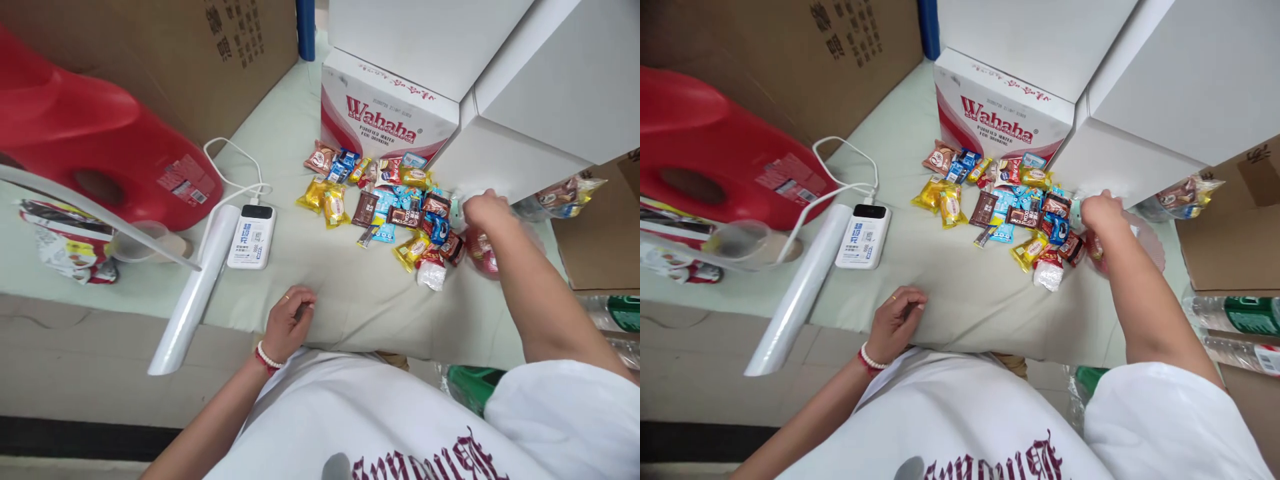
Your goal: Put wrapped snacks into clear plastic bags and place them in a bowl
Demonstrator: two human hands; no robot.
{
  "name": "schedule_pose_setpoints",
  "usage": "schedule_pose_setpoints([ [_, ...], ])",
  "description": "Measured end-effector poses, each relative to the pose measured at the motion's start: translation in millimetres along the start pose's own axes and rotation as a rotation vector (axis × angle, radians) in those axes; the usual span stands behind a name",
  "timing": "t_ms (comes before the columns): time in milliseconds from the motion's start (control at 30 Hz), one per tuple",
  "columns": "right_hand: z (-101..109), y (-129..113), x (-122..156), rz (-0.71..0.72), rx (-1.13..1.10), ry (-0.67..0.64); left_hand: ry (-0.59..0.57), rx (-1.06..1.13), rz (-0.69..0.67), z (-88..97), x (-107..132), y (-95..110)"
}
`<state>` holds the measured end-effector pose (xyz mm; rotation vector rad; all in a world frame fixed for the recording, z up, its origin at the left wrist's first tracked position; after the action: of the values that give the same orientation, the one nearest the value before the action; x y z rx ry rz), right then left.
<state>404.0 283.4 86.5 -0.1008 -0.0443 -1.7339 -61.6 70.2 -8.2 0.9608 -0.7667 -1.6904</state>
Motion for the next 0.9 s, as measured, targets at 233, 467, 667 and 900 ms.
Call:
schedule_pose_setpoints([
  [233,24,-45,116,-0.070,-1.018,-0.002,0.034,0.189,0.154,-6.6,-10,5],
  [467,-77,-148,196,-0.026,-1.543,-0.197,-0.101,0.557,0.330,-55.8,-39,41],
  [667,-61,-196,230,0.340,-1.132,0.083,-0.101,0.816,0.558,-83.0,-40,22],
  [900,-79,-176,238,0.199,-1.290,0.015,-0.076,0.829,0.579,-80.5,-27,6],
])
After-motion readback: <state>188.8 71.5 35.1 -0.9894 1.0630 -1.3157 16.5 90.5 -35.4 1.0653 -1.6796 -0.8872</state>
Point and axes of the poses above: each hand's wrist, its own x-axis away from the middle knuckle, its own z-axis out of the back of the hand, y = z × x, the point moved 10 cm from there along -x, towards the middle knuckle, and after that the axes turned 6 degrees about -x, right-handed, at the moved point
